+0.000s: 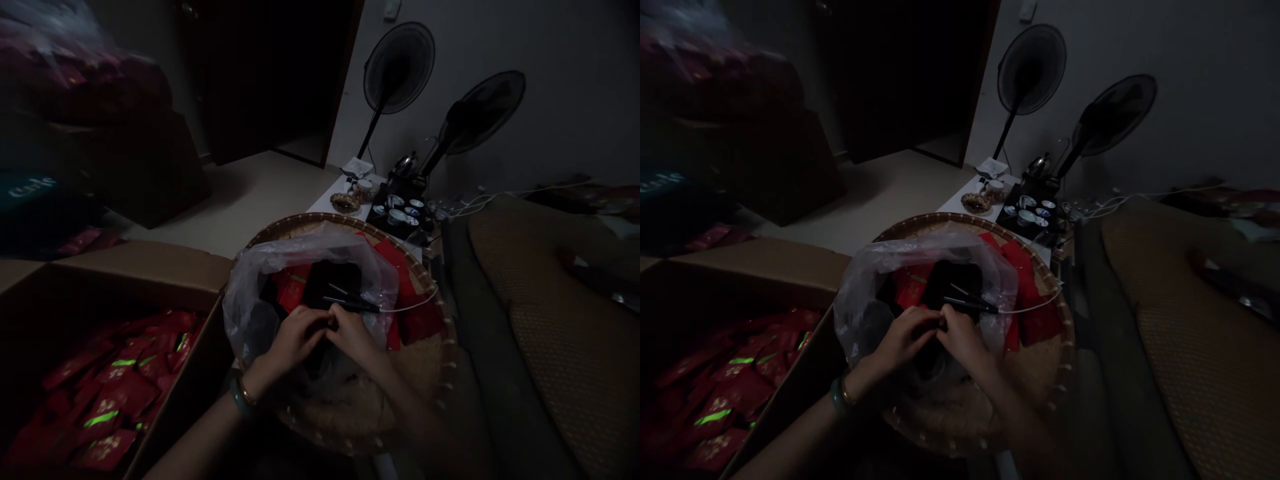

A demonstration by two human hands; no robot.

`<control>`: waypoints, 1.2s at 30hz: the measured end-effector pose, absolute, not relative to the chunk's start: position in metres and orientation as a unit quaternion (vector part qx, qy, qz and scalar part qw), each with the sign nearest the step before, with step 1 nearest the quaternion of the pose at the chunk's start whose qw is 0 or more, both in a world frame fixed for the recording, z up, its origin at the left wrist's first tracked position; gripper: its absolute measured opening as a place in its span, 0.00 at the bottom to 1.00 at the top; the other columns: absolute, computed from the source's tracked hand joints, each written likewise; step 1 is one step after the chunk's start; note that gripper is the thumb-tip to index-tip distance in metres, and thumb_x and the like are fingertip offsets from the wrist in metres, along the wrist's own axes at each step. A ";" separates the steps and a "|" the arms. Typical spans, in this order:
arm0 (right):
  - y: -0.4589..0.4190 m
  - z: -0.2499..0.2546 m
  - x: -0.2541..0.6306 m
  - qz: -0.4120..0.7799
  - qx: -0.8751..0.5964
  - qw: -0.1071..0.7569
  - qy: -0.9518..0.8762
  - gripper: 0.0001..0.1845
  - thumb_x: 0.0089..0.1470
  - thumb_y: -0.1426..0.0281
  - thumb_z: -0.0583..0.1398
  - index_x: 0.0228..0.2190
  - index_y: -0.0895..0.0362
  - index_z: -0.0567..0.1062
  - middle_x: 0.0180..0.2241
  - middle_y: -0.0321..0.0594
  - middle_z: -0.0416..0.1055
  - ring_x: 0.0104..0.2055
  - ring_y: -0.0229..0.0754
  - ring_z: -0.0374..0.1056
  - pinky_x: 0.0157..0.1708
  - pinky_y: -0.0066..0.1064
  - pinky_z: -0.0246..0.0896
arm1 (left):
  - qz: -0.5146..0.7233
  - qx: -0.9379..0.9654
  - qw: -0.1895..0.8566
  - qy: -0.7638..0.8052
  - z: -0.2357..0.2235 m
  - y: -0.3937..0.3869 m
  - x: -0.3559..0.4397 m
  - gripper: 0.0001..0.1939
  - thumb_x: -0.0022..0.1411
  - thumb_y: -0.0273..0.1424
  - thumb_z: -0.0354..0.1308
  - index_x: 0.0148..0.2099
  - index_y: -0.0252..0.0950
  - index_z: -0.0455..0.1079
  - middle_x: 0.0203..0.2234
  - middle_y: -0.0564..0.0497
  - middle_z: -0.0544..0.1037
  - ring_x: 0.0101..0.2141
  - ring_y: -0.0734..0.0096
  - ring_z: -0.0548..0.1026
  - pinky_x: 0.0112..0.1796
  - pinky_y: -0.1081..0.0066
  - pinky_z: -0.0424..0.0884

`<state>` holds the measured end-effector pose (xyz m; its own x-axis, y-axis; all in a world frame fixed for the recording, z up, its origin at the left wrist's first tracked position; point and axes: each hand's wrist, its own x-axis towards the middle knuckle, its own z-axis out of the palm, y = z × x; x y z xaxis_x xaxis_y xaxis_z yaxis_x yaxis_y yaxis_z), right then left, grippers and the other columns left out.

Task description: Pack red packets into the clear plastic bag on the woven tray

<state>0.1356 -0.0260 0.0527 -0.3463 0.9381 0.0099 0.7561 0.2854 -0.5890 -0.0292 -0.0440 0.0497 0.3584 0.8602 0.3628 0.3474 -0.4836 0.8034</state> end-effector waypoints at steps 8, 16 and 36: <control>-0.021 0.053 0.138 0.313 -0.512 0.263 -0.755 0.07 0.46 0.78 0.53 0.28 0.55 0.68 0.25 0.33 0.69 0.27 0.37 0.68 0.26 0.25 0.60 | 0.292 0.864 0.148 0.382 0.049 -0.039 -0.045 0.10 0.59 0.28 0.52 0.43 0.38 0.70 0.46 0.44 0.70 0.44 0.60 0.66 0.43 0.60 0.66; -0.026 0.075 0.148 0.205 -0.458 0.106 -0.858 0.13 0.52 0.61 0.58 0.38 0.53 0.74 0.41 0.41 0.71 0.45 0.44 0.65 0.43 0.33 0.59 | 0.258 0.850 0.207 0.409 0.048 -0.034 -0.051 0.07 0.61 0.27 0.51 0.37 0.35 0.71 0.33 0.48 0.74 0.34 0.71 0.72 0.36 0.72 0.68; -0.024 0.070 0.143 0.226 -0.447 0.045 -0.864 0.07 0.53 0.71 0.57 0.35 0.53 0.73 0.34 0.38 0.69 0.36 0.38 0.67 0.34 0.26 0.57 | 0.242 0.849 0.257 0.393 0.054 -0.027 -0.050 0.07 0.59 0.30 0.53 0.36 0.35 0.71 0.36 0.47 0.71 0.38 0.69 0.70 0.40 0.70 0.67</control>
